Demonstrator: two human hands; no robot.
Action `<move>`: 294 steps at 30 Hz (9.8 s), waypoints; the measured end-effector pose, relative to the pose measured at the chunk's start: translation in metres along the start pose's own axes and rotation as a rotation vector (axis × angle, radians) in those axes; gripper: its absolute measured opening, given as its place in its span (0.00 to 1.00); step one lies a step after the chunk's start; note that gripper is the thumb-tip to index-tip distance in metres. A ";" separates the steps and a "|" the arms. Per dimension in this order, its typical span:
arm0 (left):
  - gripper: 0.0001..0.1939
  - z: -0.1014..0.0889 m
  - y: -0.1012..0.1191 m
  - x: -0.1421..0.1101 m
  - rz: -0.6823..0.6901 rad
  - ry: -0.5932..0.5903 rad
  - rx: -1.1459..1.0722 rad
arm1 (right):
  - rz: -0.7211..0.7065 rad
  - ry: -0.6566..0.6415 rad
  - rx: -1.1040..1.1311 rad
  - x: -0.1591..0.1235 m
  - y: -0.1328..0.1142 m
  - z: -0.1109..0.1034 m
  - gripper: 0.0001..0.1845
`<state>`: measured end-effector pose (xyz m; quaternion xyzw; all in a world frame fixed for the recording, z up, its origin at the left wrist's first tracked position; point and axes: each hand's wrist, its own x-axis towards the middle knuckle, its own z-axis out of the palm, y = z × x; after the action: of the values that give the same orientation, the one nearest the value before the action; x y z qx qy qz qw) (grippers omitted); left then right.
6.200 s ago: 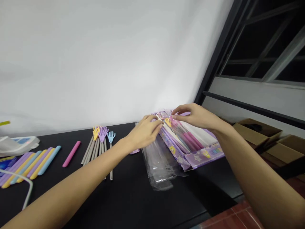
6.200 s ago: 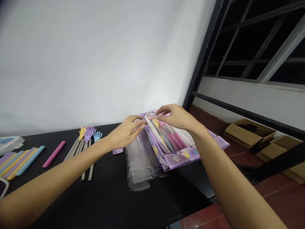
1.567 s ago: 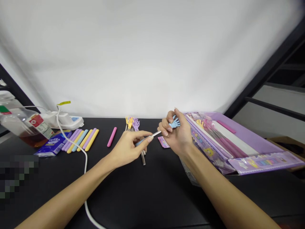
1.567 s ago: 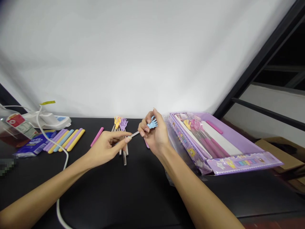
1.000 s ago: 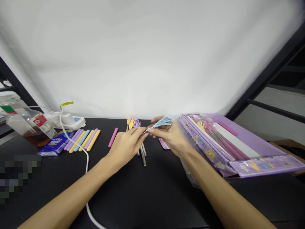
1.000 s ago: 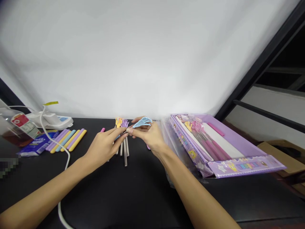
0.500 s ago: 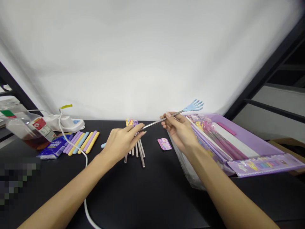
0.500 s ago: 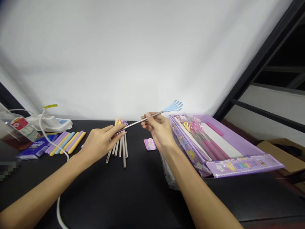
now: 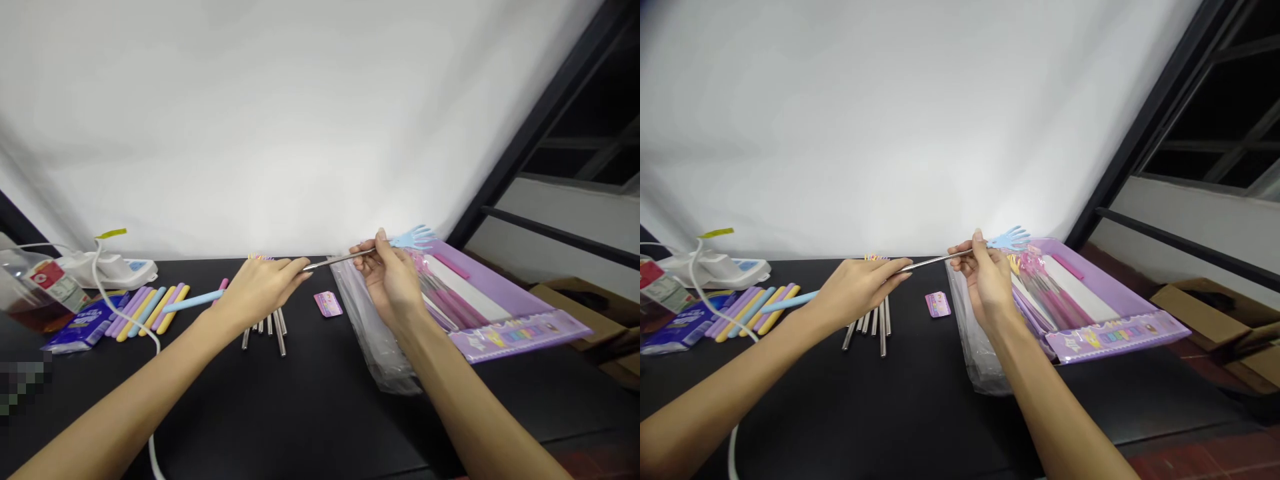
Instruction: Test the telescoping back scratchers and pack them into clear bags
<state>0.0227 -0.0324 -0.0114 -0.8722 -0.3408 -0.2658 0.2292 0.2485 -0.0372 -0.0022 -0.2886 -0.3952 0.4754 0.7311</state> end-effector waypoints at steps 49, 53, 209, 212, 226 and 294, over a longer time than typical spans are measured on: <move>0.16 -0.009 -0.007 0.022 0.144 0.032 0.086 | 0.106 0.011 0.102 -0.021 0.006 -0.017 0.20; 0.17 -0.008 0.011 0.029 0.125 0.042 0.136 | 0.138 0.002 0.088 -0.027 0.015 -0.010 0.20; 0.19 -0.003 -0.040 0.002 0.176 0.024 -0.009 | -0.119 0.275 -0.002 -0.011 -0.017 -0.031 0.21; 0.17 0.001 -0.028 0.013 0.179 0.017 -0.044 | -0.070 0.191 0.013 -0.018 -0.011 -0.023 0.21; 0.11 0.002 -0.050 0.014 0.105 0.146 0.135 | -0.352 0.446 0.094 -0.007 -0.029 -0.044 0.22; 0.16 -0.001 0.039 -0.021 -0.618 -0.225 -1.077 | 0.032 -0.250 -1.512 0.027 -0.025 -0.057 0.10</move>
<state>0.0367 -0.0690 -0.0322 -0.7490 -0.4174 -0.3608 -0.3669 0.3144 -0.0245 -0.0040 -0.6599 -0.6886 0.1155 0.2777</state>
